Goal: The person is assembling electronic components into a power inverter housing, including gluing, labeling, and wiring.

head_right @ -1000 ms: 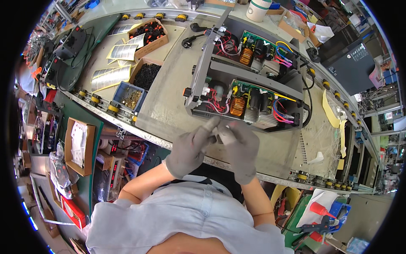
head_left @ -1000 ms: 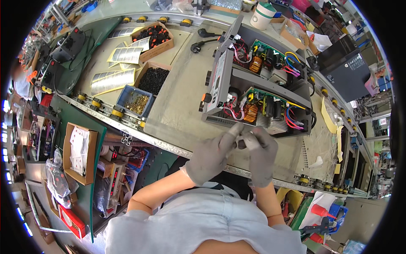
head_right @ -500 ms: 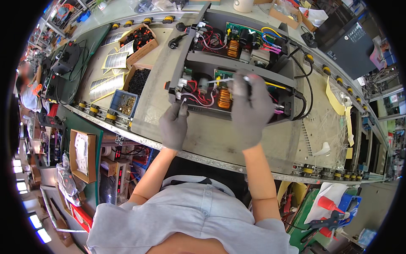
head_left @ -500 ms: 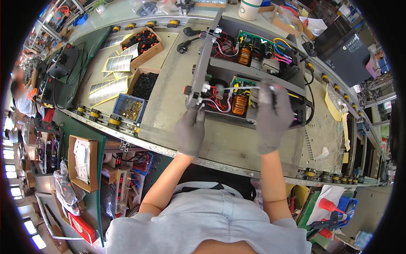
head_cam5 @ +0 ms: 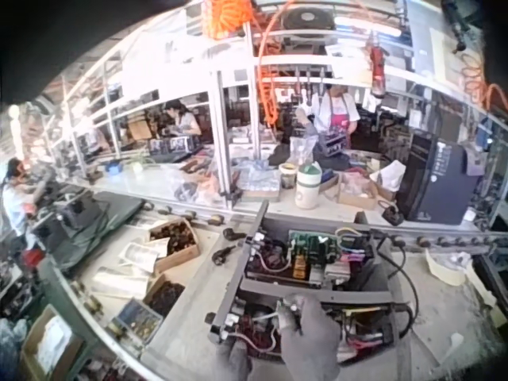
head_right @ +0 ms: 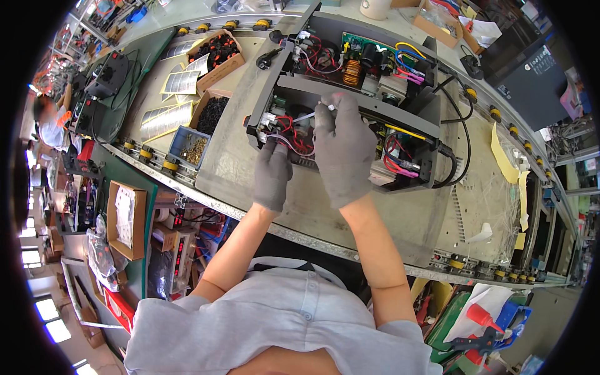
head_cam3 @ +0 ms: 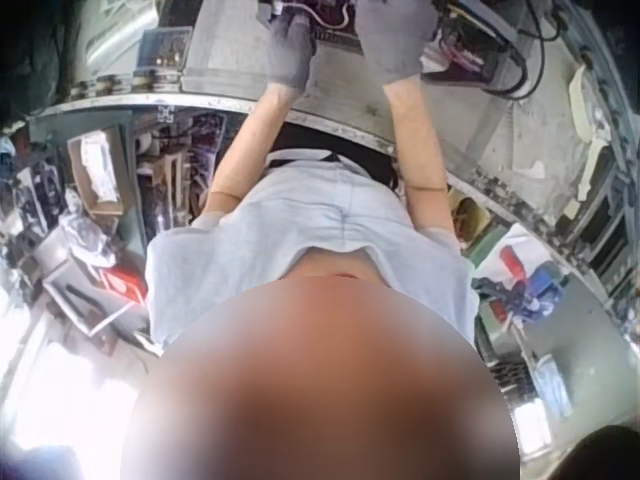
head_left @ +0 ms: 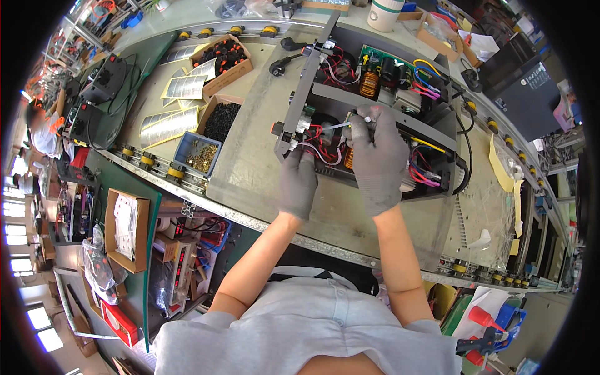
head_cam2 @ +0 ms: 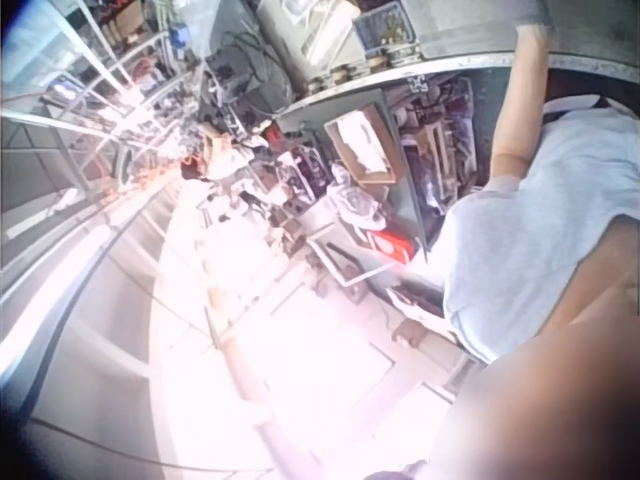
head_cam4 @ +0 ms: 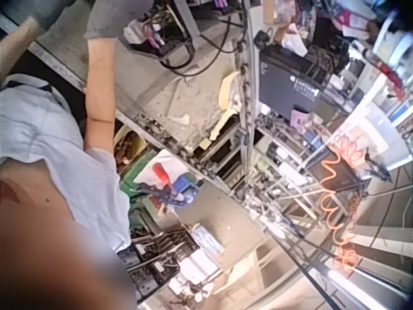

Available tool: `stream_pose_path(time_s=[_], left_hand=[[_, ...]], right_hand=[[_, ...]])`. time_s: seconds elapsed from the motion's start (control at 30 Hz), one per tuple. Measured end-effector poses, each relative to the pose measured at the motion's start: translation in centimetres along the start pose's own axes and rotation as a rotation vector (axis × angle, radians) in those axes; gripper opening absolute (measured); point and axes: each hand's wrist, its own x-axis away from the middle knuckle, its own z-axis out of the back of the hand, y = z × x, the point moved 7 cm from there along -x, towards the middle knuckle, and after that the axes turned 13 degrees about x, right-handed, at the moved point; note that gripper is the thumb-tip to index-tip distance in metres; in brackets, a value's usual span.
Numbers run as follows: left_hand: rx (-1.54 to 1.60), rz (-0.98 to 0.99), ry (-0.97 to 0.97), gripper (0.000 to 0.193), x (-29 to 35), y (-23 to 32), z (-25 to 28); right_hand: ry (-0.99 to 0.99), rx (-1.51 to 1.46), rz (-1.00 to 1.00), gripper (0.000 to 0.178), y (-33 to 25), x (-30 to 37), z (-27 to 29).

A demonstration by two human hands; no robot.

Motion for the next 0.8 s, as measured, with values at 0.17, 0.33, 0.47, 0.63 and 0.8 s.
stream_pose_path(time_s=[0.17,0.33,0.47,0.63,0.8], left_hand=[[0.508,0.047,0.18,0.015,0.9,-1.0,-0.6],[0.481,0.033,0.209,0.015,0.5,-1.7,0.0],[0.41,0.05,0.194,0.017,0.5,-0.8,-0.6],[0.308,0.211,0.137,0.016,-0.5,-1.2,0.3],[0.056,0.261,0.029,0.017,-1.0,-1.1,0.5]], right_hand=[[0.09,0.147,0.125,0.016,0.8,-0.1,0.7],[0.049,0.151,0.136,0.015,0.2,-0.2,1.2],[0.171,0.239,0.293,0.014,-0.4,-0.1,1.9],[0.02,0.249,0.273,0.013,-0.5,-0.3,1.0],[-0.004,0.294,0.27,0.012,-0.2,-0.5,0.7]])
